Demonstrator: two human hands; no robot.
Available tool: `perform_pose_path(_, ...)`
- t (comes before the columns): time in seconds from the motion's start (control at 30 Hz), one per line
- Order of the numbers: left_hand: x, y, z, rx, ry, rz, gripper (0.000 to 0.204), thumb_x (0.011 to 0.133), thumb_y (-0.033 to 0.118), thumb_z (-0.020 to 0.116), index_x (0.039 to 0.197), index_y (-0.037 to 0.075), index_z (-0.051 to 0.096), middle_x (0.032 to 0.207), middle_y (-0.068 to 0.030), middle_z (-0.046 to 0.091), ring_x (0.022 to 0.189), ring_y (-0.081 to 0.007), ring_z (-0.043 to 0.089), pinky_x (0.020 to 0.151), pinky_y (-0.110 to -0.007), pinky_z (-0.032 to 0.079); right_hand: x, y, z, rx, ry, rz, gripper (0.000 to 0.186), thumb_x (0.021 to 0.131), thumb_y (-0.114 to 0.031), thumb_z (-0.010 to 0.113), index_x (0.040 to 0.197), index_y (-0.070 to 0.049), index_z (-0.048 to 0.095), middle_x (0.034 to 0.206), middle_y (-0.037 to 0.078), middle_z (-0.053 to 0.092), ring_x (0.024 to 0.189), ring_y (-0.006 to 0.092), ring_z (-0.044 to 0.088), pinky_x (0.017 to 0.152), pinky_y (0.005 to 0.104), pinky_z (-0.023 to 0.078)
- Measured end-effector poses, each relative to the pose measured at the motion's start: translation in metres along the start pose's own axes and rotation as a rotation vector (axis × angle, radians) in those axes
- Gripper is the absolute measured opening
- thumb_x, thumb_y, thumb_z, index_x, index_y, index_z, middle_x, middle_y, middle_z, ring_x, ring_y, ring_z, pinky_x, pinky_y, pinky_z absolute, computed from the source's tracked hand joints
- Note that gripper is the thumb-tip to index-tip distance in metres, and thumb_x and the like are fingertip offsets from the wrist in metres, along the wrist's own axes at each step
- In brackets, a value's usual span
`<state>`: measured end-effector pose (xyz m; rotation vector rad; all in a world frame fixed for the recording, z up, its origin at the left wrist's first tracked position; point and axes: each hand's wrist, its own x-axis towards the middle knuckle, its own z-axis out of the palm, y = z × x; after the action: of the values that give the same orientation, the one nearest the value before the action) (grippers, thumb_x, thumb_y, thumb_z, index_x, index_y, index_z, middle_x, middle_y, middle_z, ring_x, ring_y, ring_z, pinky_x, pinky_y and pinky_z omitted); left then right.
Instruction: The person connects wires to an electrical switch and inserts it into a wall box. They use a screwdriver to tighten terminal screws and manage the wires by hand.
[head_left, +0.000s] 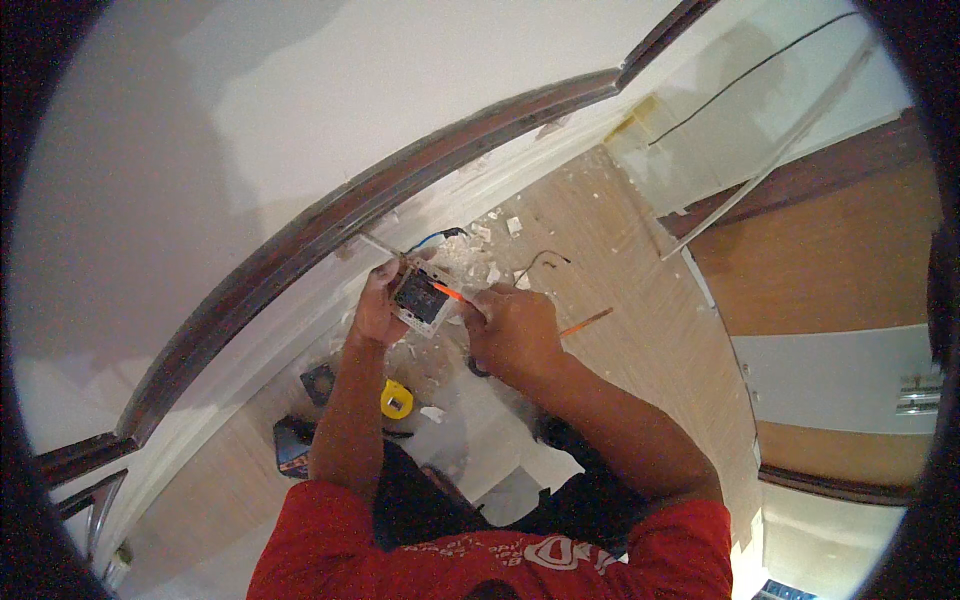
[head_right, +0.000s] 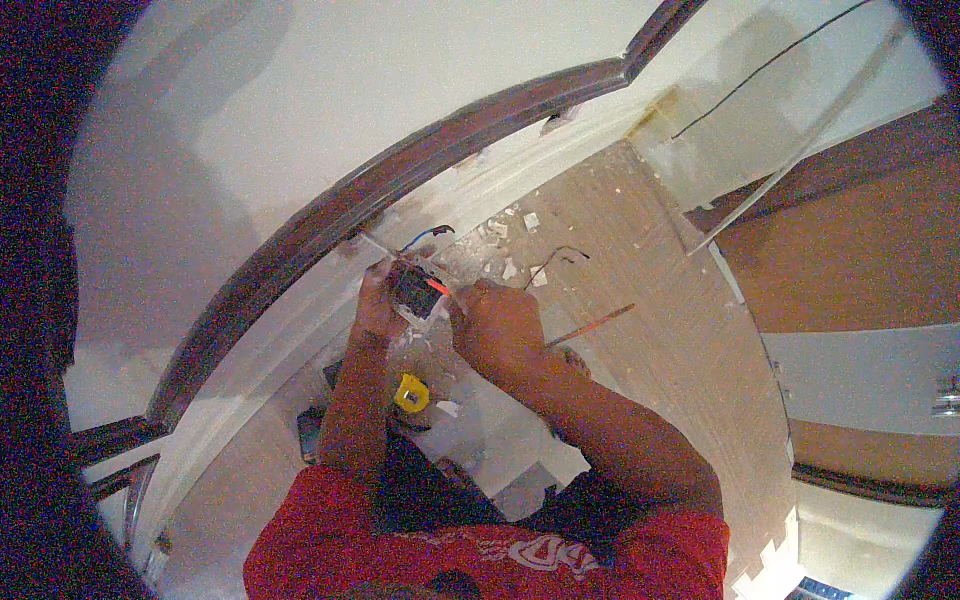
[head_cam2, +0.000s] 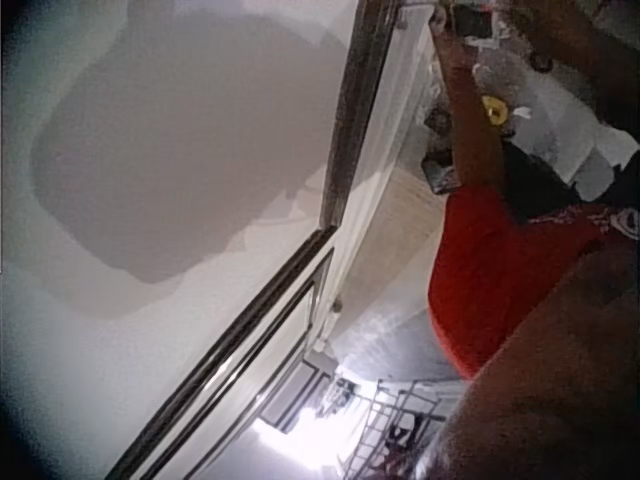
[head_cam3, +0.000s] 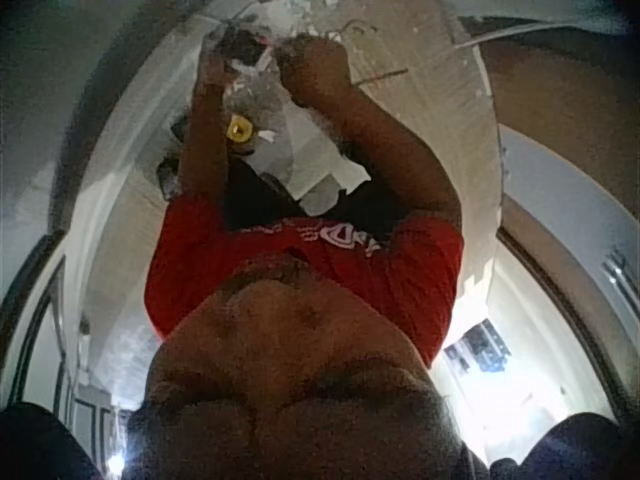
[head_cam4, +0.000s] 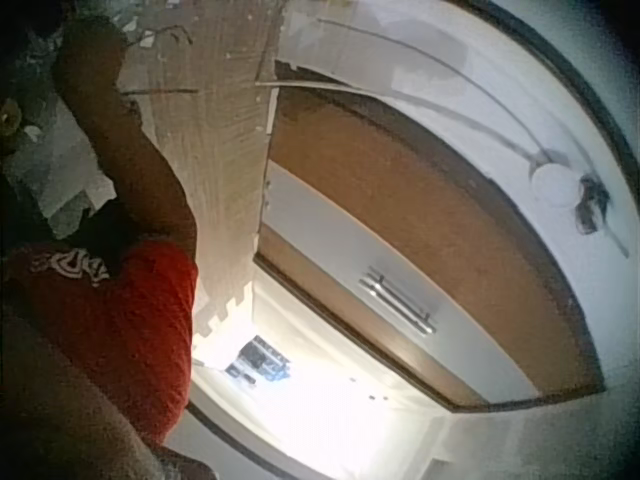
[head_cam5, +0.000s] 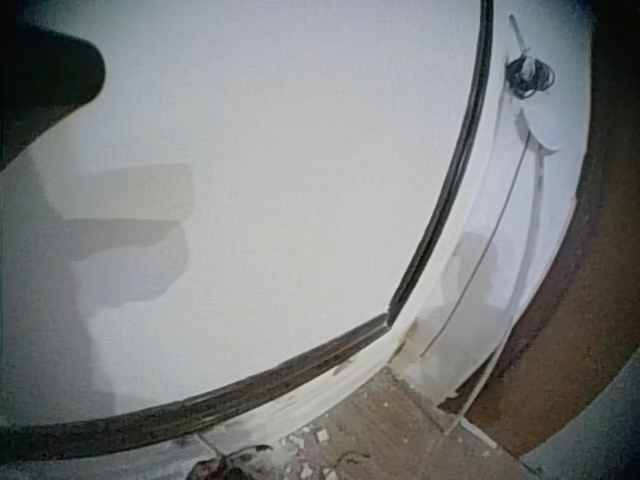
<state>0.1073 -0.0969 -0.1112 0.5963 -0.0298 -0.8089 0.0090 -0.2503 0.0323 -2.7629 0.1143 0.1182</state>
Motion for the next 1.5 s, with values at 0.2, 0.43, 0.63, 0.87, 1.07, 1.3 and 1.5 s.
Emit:
perform_pose_path(0.2, -0.004, 0.002, 0.005, 0.008, -0.018, 0.012, 0.062, 0.09, 0.047, 0.056, 0.127, -0.003, 0.054, 0.116, -0.0165, 0.065, 0.103, -0.0269, 0.066, 0.094, -0.04, 0.051, -0.001, -0.002, 0.004, 0.088, 0.026, 0.103, 0.018, 0.081, -0.019, 0.067, 0.089, -0.004, 0.071, 0.084, 0.018, 0.066, 0.073, 0.0349, 0.066, 0.064, 0.0439, 0.054)
perform_pose_path(0.43, -0.006, 0.004, 0.005, 0.041, 0.021, -0.002, 0.067, 0.088, 0.049, 0.057, 0.13, -0.003, 0.052, 0.117, -0.0177, 0.065, 0.103, -0.0271, 0.066, 0.094, -0.04, 0.051, -0.015, 0.008, 0.013, -0.093, 0.255, -0.377, 0.013, 0.08, -0.017, 0.067, 0.08, -0.004, 0.066, 0.071, 0.012, 0.057, 0.063, 0.0325, 0.062, 0.058, 0.046, 0.052)
perform_pose_path(0.63, -0.004, 0.004, 0.005, 0.011, -0.05, 0.003, 0.065, 0.09, 0.048, 0.056, 0.13, -0.003, 0.051, 0.118, -0.0183, 0.065, 0.103, -0.027, 0.066, 0.094, -0.04, 0.051, -0.007, 0.0, 0.006, 0.051, 0.129, -0.027, 0.015, 0.083, -0.018, 0.066, 0.088, -0.004, 0.071, 0.073, 0.015, 0.064, 0.065, 0.0318, 0.065, 0.058, 0.0441, 0.052)
perform_pose_path(0.87, -0.004, 0.002, 0.004, 0.0, -0.048, -0.007, 0.062, 0.09, 0.046, 0.057, 0.128, -0.003, 0.052, 0.116, -0.0171, 0.065, 0.103, -0.0267, 0.066, 0.093, -0.039, 0.052, -0.001, 0.007, 0.01, 0.371, 0.094, 0.221, 0.022, 0.085, -0.022, 0.068, 0.092, -0.002, 0.074, 0.065, 0.016, 0.067, 0.054, 0.0228, 0.063, 0.055, 0.0369, 0.05)
perform_pose_path(1.07, -0.003, -0.002, 0.004, 0.086, 0.067, 0.012, 0.078, 0.085, 0.057, 0.058, 0.13, -0.007, 0.05, 0.11, -0.02, 0.067, 0.097, -0.0271, 0.068, 0.088, -0.036, 0.054, 0.005, 0.014, 0.015, 0.501, -0.069, 0.453, 0.028, 0.085, -0.022, 0.068, 0.087, 0.005, 0.072, 0.065, 0.01, 0.067, 0.052, 0.0124, 0.057, 0.051, 0.0336, 0.047)
perform_pose_path(1.3, -0.004, -0.001, -0.006, 0.027, -0.013, -0.002, 0.058, 0.088, 0.046, 0.062, 0.123, 0.0, 0.057, 0.112, -0.0136, 0.066, 0.099, -0.0248, 0.067, 0.091, -0.039, 0.054, 0.003, 0.026, 0.028, 0.699, -0.147, 0.475, 0.02, 0.083, -0.015, 0.068, 0.071, 0.001, 0.066, 0.057, 0.004, 0.056, 0.043, 0.0117, 0.045, 0.04, 0.03, 0.035)
perform_pose_path(1.5, -0.002, -0.003, -0.004, 0.062, -0.008, 0.03, 0.062, 0.088, 0.046, 0.061, 0.127, -0.002, 0.054, 0.112, -0.015, 0.067, 0.1, -0.025, 0.066, 0.092, -0.039, 0.053, -0.001, 0.057, 0.057, 0.718, -0.199, 0.373, 0.019, 0.084, -0.016, 0.069, 0.076, 0.001, 0.066, 0.064, 0.005, 0.057, 0.046, 0.0133, 0.047, 0.04, 0.0274, 0.034)
